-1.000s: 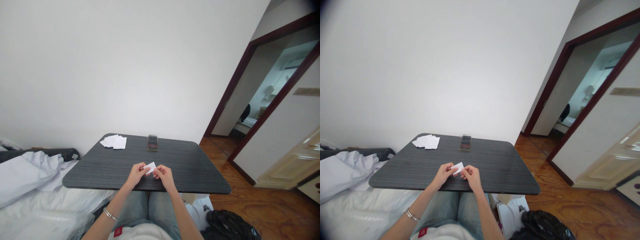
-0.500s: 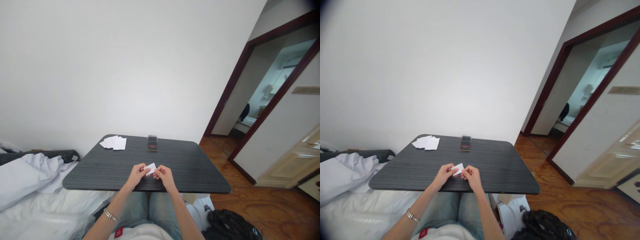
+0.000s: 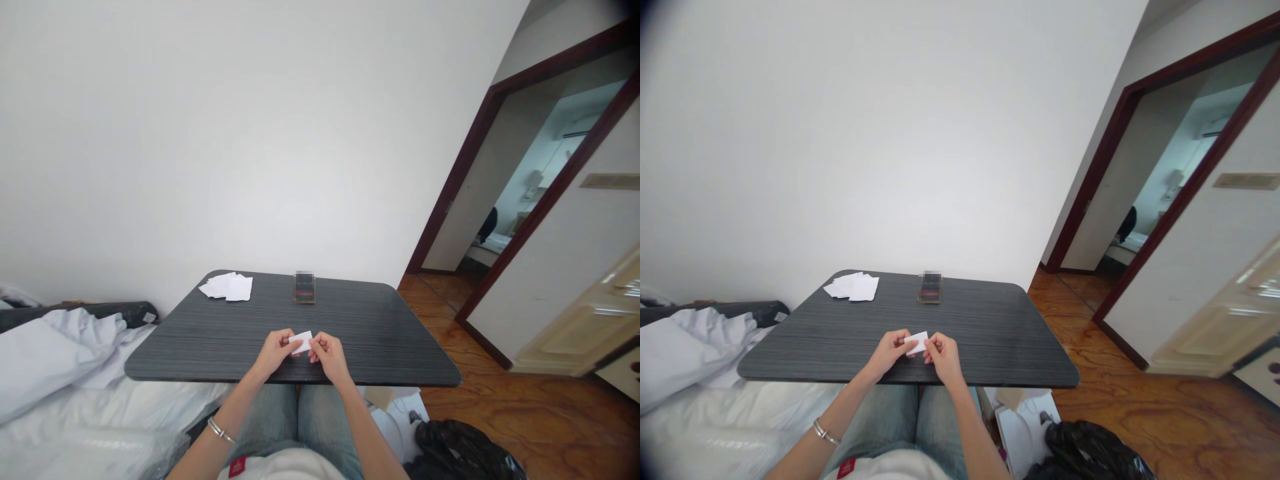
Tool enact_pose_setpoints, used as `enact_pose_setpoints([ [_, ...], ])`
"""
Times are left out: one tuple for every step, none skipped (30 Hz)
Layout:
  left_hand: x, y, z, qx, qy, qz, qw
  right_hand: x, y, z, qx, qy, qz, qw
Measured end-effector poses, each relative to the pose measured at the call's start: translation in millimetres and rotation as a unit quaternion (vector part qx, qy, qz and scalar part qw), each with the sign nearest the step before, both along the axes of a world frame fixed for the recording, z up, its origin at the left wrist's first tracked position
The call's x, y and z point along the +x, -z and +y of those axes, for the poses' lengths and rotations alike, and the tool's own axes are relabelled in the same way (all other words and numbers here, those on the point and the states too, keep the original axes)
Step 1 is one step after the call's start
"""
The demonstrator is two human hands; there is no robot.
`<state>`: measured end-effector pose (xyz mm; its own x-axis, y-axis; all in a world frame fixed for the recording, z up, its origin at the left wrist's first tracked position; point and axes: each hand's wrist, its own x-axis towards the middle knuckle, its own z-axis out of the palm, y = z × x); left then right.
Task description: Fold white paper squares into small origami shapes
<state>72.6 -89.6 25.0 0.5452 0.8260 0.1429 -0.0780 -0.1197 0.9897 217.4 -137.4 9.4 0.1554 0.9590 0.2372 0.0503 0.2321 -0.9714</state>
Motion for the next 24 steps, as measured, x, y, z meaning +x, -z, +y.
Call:
enact_pose_setpoints([
  [-0.1,0.3,0.1,0.004,0.0,0.001,1.0,0.0,-0.4,-0.7,0.003,0.001,-0.006,1.0],
  [-0.2,0.6,0.1,0.011,-0.002,0.004,1.0,-0.1,-0.9,-1.3,0.005,0.001,-0.014,1.0],
  [-0.2,0.9,0.2,0.019,-0.004,0.009,1.0,-0.1,-1.5,-1.9,0.006,-0.001,-0.022,1.0],
  [-0.1,1.2,0.2,0.028,-0.006,0.015,0.999,-0.2,-2.1,-2.4,0.005,-0.005,-0.028,1.0],
  [0.1,1.5,0.2,0.034,-0.004,0.021,0.999,-0.4,-2.9,-3.0,0.004,-0.008,-0.033,0.999],
  [0.4,1.7,0.2,0.038,0.0,0.025,0.999,-0.7,-3.8,-3.4,0.003,-0.01,-0.037,0.999],
  [0.8,1.8,0.1,0.04,0.004,0.025,0.999,-1.0,-4.7,-3.8,0.002,-0.008,-0.039,0.999],
  [1.0,1.8,0.1,0.04,0.007,0.024,0.999,-1.3,-5.7,-4.0,0.002,-0.002,-0.037,0.999],
  [1.1,1.5,0.0,0.039,0.008,0.019,0.999,-1.6,-6.5,-4.0,0.003,0.005,-0.032,0.999],
  [0.9,1.0,0.0,0.039,0.005,0.013,0.999,-1.8,-7.2,-3.9,0.003,0.012,-0.025,1.0],
  [0.5,0.3,0.0,0.038,-0.001,0.005,0.999,-1.9,-7.7,-3.6,0.002,0.012,-0.018,1.0],
  [-0.2,-0.5,0.0,0.037,-0.008,-0.002,0.999,-2.0,-7.8,-3.1,-0.001,0.006,-0.013,1.0],
  [-1.0,-1.2,0.1,0.035,-0.014,-0.01,0.999,-1.9,-7.7,-2.5,-0.005,-0.006,-0.01,1.0],
  [-1.7,-1.8,0.1,0.032,-0.019,-0.017,0.999,-1.6,-7.3,-1.8,-0.009,-0.019,-0.01,1.0],
  [-2.3,-2.2,0.3,0.031,-0.022,-0.022,0.999,-1.2,-6.7,-1.0,-0.011,-0.027,-0.01,1.0],
  [-2.6,-2.1,0.4,0.03,-0.022,-0.024,0.999,-0.6,-5.9,-0.2,-0.012,-0.028,-0.009,0.999],
  [-2.5,-1.7,0.6,0.032,-0.02,-0.022,0.999,0.3,-5.1,0.5,-0.011,-0.02,-0.006,1.0],
  [-2.1,-0.8,0.8,0.037,-0.016,-0.016,0.999,1.2,-4.2,1.1,-0.008,-0.004,-0.001,1.0],
  [-1.3,0.3,1.0,0.044,-0.011,-0.007,0.999,2.2,-3.6,1.5,-0.004,0.013,0.003,1.0],
  [-0.5,1.6,1.2,0.052,-0.006,0.002,0.999,3.1,-3.1,1.8,0.001,0.028,0.004,1.0],
  [0.4,2.9,1.3,0.059,-0.001,0.012,0.998,3.9,-2.8,1.8,0.007,0.039,0.003,0.999],
  [1.2,4.0,1.3,0.065,0.002,0.018,0.998,4.5,-2.8,1.6,0.014,0.044,-0.001,0.999],
  [1.8,4.8,1.3,0.069,0.004,0.021,0.997,4.8,-2.9,1.2,0.02,0.046,-0.006,0.999],
  [2.1,5.4,1.3,0.07,0.003,0.018,0.997,4.8,-3.3,0.7,0.026,0.046,-0.012,0.999],
])
